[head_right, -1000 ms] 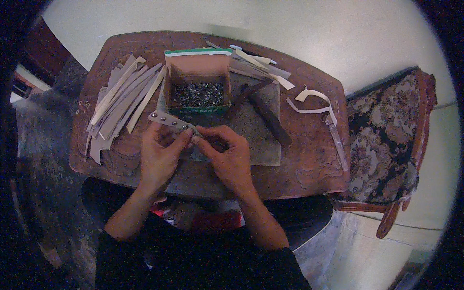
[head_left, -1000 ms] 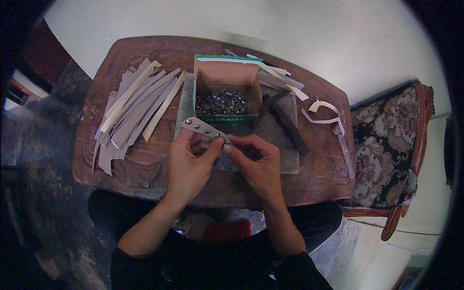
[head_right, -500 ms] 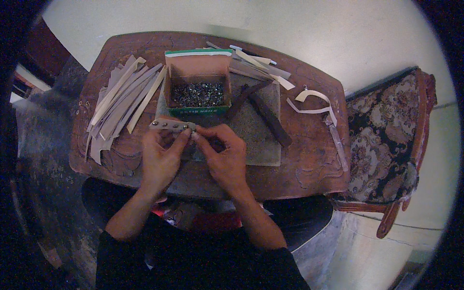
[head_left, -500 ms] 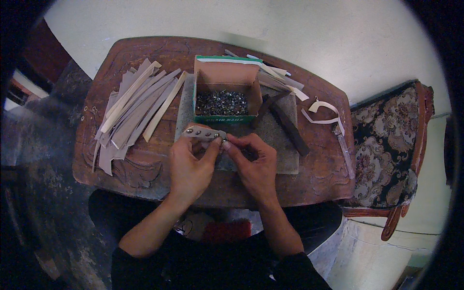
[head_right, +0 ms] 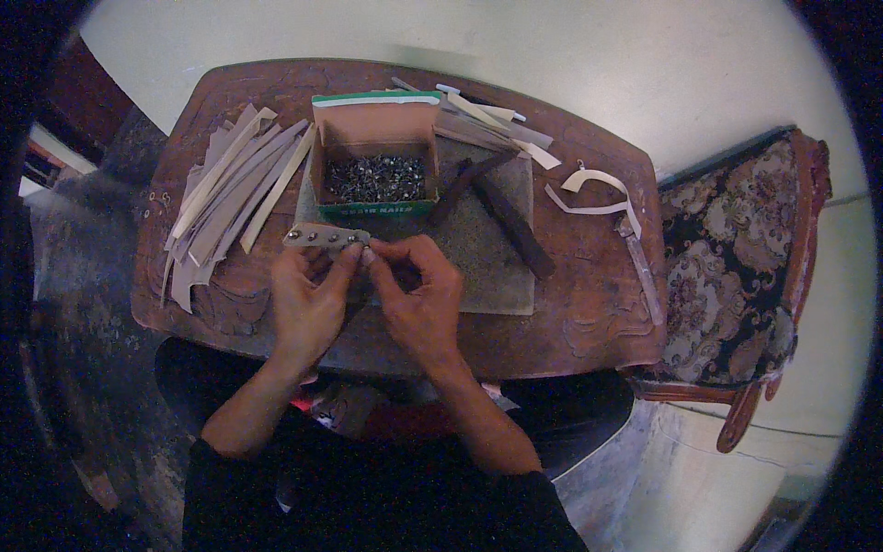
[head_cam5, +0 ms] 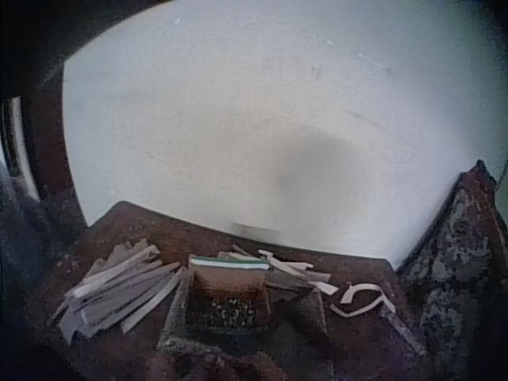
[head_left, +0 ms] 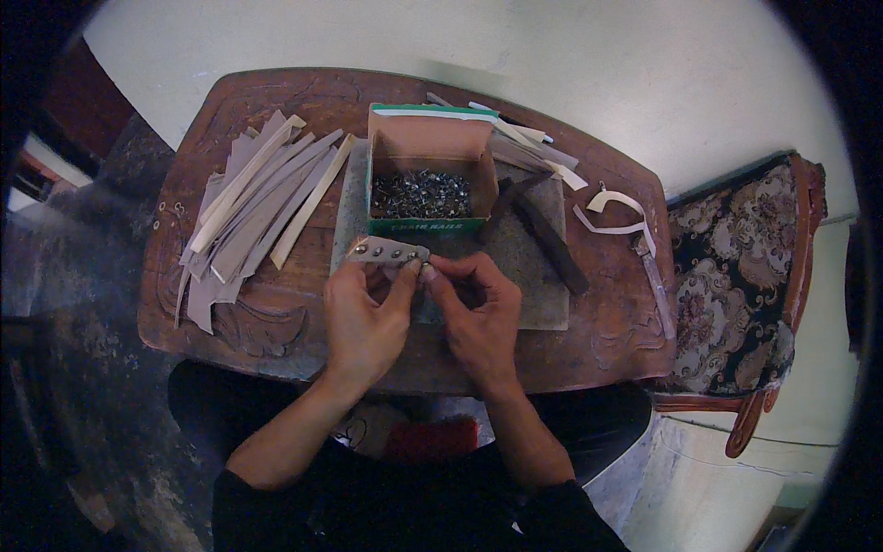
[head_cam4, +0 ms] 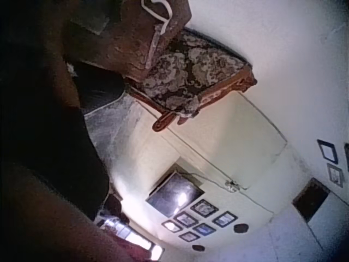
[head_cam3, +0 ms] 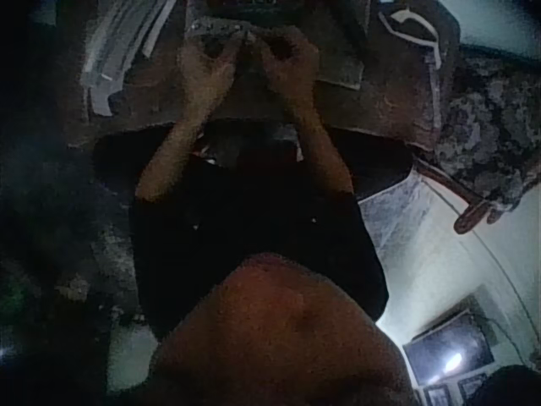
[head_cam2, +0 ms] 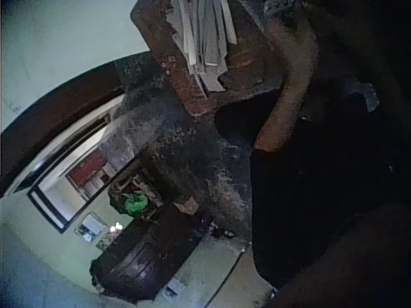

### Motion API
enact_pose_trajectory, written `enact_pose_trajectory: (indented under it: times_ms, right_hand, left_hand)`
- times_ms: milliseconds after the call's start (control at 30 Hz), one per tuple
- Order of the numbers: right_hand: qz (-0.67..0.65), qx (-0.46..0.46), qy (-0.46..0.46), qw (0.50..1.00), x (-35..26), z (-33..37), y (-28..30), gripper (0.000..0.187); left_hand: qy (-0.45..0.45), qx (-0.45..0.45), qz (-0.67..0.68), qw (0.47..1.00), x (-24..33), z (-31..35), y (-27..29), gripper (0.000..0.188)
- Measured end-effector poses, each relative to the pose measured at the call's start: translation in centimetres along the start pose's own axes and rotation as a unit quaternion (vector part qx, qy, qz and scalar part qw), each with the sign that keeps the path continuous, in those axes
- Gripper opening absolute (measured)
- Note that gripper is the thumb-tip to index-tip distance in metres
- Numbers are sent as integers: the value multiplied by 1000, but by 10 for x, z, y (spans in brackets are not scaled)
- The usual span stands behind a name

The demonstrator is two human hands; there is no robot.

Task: The person hammers nails into a small wooden piece on a workbench, then opens a box of nails and inserts several nails into pre-drilled holes in a wooden strip. The person continues to place nails into the strip without hammering them in.

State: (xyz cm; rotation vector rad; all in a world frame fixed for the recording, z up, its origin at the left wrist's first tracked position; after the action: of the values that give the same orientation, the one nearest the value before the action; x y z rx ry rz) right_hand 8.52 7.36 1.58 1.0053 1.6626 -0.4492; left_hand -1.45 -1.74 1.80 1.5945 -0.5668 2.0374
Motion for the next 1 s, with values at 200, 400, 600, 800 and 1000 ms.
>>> enact_pose_trajectory:
  times_ms: [200,400,600,800,1000]
  right_hand:
    - [-61,-39,-71,995,-3,-8,12,20]
    - [-100,-48,-79,991,-2,-6,14,25]
    - [-56,-23,-59,996,-5,-2,10,24]
    - [-23,-12,-18,1000,0,-3,10,19]
    - [-34,-11,-11,999,1,-3,8,15]
  left_hand:
    - [46,-23,75,996,3,-2,0,15]
    - [73,-65,83,992,7,-2,1,16]
    - [64,-54,74,994,0,-3,-1,16]
    - [52,-31,68,996,2,0,-4,13]
    - [18,-30,43,998,-3,-3,-2,11]
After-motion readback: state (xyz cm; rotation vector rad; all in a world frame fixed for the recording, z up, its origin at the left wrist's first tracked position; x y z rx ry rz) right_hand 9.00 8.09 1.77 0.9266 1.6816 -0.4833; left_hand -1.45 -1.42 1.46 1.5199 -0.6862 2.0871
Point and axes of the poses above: each hand's wrist, its own z-axis away from the middle knuckle, its own y-axis out of the back of the hand, x = y × z, the point moved 3 cm from there along -z, towards the middle knuckle, and after that the axes turned 15 degrees about y, right-handed, at the moved point
